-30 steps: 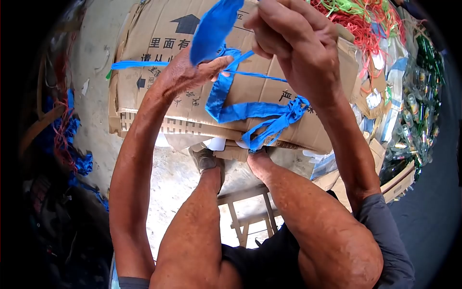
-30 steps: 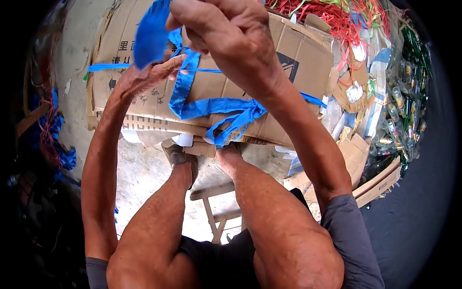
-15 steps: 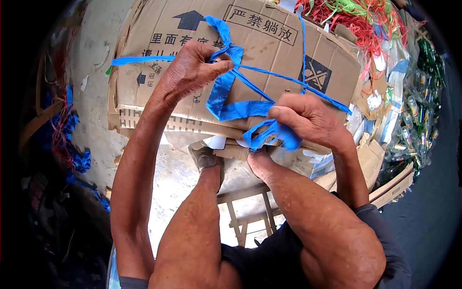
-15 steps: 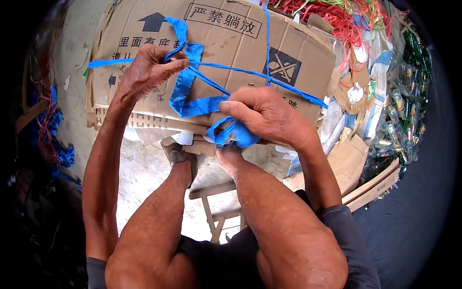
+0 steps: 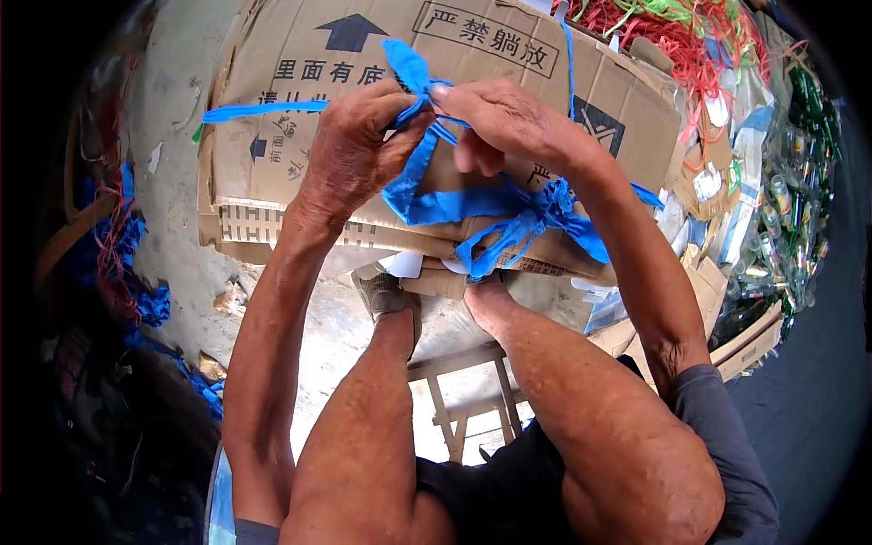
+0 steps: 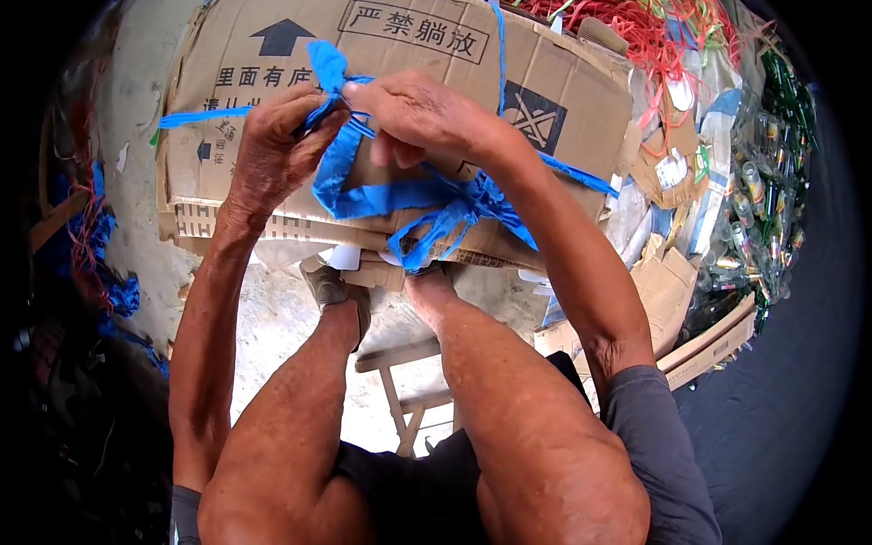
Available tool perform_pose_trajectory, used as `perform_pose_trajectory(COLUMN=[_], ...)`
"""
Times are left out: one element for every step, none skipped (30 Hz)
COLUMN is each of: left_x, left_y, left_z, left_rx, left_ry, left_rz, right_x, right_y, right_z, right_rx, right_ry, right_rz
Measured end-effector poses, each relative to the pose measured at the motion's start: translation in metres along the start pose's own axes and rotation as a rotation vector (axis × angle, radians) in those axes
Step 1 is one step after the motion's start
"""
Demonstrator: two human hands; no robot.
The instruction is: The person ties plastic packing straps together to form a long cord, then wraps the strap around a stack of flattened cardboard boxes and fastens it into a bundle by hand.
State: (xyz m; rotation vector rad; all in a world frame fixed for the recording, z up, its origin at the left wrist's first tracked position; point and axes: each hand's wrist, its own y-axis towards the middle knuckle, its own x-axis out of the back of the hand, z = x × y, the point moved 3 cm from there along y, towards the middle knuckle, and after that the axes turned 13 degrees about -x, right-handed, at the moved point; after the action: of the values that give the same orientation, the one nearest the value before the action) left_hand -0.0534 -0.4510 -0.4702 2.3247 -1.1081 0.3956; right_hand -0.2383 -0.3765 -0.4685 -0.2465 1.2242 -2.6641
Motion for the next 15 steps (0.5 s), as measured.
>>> perform_pose_trajectory(left_x=[-0.001, -0.002, -0.003, -0.003, -0.003, -0.002, -0.002, -0.002, -0.004, -0.004, -0.004, -0.004, -0.004, -0.005, -0.006], left_y=[0.000, 0.000, -0.001, -0.001, -0.001, -0.002, -0.002, -0.003, -0.004, -0.006, -0.007, -0.008, -0.008, -0.009, -0.010], left_z=[0.000, 0.000, -0.001, -0.002, -0.003, -0.005, -0.006, -0.006, -0.006, -0.007, -0.008, -0.009, -0.009, -0.009, -0.009], left_rx=[-0.009, -0.005, -0.001, 0.003, 0.014, 0.025, 0.036, 0.030, 0.025, 0.020, 0.044, 0.068, 0.091, 0.083, 0.075], left_ry=[-0.006, -0.016, -0.026, -0.035, -0.034, -0.032, -0.029, -0.024, -0.019, -0.016, -0.007, 0.001, 0.009, -0.019, -0.046], left_rz=[-0.011, -0.022, -0.033, -0.044, -0.043, -0.042, -0.042, -0.057, -0.071, -0.085, -0.080, -0.074, -0.069, -0.091, -0.114], right_x=[-0.002, -0.003, -0.002, -0.002, -0.001, -0.003, -0.008, -0.009, -0.008, -0.008, -0.006, -0.005, -0.001, 0.001, 0.005], right_y=[-0.001, -0.002, -0.002, -0.003, -0.003, -0.001, 0.004, 0.007, 0.007, 0.007, 0.007, 0.006, 0.004, 0.002, -0.006], right_z=[0.005, 0.007, 0.008, 0.009, 0.010, 0.007, 0.001, -0.002, -0.002, -0.002, -0.003, -0.001, 0.001, 0.004, 0.016], right_rx=[-0.029, -0.058, 0.001, 0.061, 0.121, 0.180, 0.239, 0.299, 0.317, 0.335, 0.352, 0.384, 0.416, 0.447, 0.426], right_ry=[0.041, 0.082, 0.107, 0.132, 0.156, 0.229, 0.301, 0.372, 0.458, 0.546, 0.633, 0.731, 0.828, 0.925, 0.980], right_rz=[0.007, 0.014, 0.024, 0.034, 0.045, -0.037, -0.119, -0.200, -0.201, -0.201, -0.202, -0.158, -0.112, -0.065, -0.147])
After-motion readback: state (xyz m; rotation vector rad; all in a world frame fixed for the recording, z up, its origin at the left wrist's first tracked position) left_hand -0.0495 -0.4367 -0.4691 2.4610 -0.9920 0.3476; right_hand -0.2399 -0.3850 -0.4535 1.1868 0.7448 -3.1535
